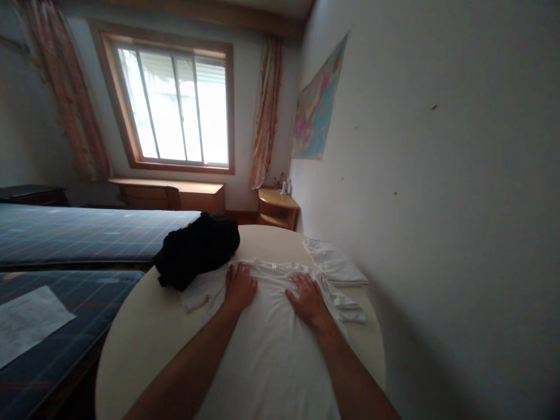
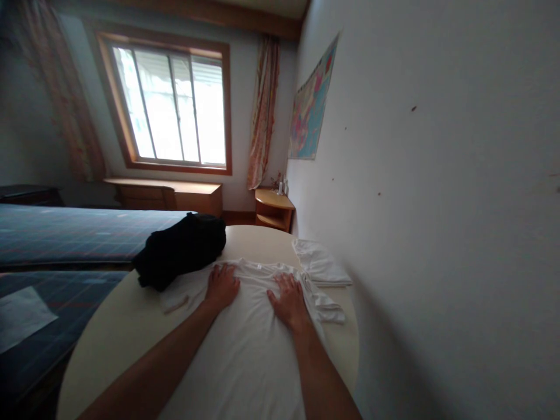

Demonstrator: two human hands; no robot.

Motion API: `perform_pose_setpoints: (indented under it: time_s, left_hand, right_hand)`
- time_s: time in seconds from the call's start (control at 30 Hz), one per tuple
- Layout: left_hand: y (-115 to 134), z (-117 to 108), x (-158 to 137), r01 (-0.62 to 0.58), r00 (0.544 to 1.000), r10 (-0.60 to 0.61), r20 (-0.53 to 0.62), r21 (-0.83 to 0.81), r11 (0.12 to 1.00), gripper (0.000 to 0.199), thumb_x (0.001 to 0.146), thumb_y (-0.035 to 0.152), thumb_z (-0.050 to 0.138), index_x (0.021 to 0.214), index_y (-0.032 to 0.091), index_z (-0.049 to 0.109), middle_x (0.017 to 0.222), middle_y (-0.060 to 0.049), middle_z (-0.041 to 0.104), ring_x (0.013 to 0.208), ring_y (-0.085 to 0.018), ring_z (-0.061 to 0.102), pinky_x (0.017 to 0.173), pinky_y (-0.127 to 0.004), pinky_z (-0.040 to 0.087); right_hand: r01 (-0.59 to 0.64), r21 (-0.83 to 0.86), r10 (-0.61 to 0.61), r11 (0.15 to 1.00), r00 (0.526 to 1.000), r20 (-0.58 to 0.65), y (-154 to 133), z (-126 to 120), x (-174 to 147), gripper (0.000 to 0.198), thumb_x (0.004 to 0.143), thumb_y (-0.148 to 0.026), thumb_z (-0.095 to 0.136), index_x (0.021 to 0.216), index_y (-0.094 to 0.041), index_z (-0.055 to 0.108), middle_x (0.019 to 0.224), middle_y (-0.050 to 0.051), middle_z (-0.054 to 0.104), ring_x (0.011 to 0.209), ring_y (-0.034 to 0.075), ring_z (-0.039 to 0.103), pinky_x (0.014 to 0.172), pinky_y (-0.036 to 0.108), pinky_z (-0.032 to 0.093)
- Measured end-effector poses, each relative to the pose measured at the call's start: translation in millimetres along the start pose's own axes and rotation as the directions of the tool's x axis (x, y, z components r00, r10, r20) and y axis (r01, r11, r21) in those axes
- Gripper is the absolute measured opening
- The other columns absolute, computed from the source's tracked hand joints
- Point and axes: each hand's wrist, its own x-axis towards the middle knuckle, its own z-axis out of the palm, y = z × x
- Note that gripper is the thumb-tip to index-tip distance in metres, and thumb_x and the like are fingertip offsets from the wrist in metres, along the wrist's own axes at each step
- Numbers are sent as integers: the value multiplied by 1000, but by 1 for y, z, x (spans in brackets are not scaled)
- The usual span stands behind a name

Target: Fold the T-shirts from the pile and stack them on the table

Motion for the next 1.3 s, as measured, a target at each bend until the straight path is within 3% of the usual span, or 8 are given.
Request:
perform_pose_setpoints:
  time_s: [0.17, 0.43, 0.57, 0.7, 0.83, 0.97, 1.17, 1.3]
  left_hand:
    - [-22, 4, -14, -54, 998, 55, 16, -74, 996, 56, 99, 44, 31, 149, 18, 36, 155, -12, 37, 144, -32, 27, 116, -49, 22]
    - [-69, -5, -51, 12, 994, -20, 108, 76, 997, 61, 95, 52, 36, 150, 25, 37, 158, -11, 30, 144, -41, 23, 114, -57, 17]
    - [-90, -13, -61, 68, 990, -83, 111, 129, 989, 60, 93, 50, 38, 148, 26, 40, 158, -13, 30, 141, -45, 26, 109, -63, 20]
    - [-82, -23, -53, 70, 992, -87, 97, 169, 983, 60, 88, 40, 43, 143, 15, 46, 151, -21, 38, 137, -45, 34, 108, -61, 24]
    - [-52, -24, -28, -20, 998, 12, 67, 119, 993, 60, 82, 29, 47, 139, 8, 46, 144, -24, 46, 131, -38, 43, 107, -52, 29]
    - [-31, -14, -3, 45, 997, -50, 62, 74, 996, 58, 86, 30, 43, 140, 8, 43, 140, -24, 49, 127, -37, 46, 101, -52, 36]
    - [-44, 0, 10, 109, 994, -108, -23, 8, 994, 53, 96, 38, 35, 139, 9, 45, 138, -20, 53, 130, -32, 47, 106, -47, 34]
    - [-53, 1, 10, 52, 999, -52, 12, 1, 999, 53, 95, 39, 39, 139, 9, 46, 147, -18, 46, 134, -32, 43, 109, -45, 32]
  right_hand:
    - [-36, -90, 43, 995, 996, 80, -10, 1, -5, 67, 91, -62, 39, 151, -32, 34, 162, 3, 20, 149, 34, 6, 117, 52, 0]
    - [6, -52, 11, 999, 949, 316, -46, 4, -29, 83, 86, -78, 30, 155, -36, 13, 165, 5, -1, 145, 43, -15, 109, 68, -9]
    - [78, 18, -78, 997, 909, 411, -62, -1, -32, 93, 79, -84, 36, 155, -36, 12, 165, 8, -1, 144, 46, -14, 108, 70, -6]
    - [139, 91, -166, 986, 874, 457, -68, -9, -18, 100, 71, -86, 49, 154, -39, 19, 165, 7, 3, 144, 48, -11, 107, 72, -5]
    - [188, 139, -227, 972, 900, 373, -62, -8, -6, 89, 72, -80, 55, 149, -41, 34, 163, 4, 17, 147, 44, -2, 110, 69, -2]
    - [233, 191, -269, 953, 945, 189, -43, -1, -2, 62, 84, -60, 57, 140, -34, 50, 156, 4, 36, 147, 35, 18, 115, 61, 8]
    - [247, 276, -254, 929, 967, -10, 6, -5, 7, 52, 86, -35, 56, 136, -18, 55, 146, 13, 49, 136, 24, 42, 115, 41, 29]
    - [127, 193, -122, 973, 992, -36, 37, -16, 9, 47, 81, -22, 57, 127, -16, 61, 130, 12, 62, 123, 22, 54, 110, 36, 35]
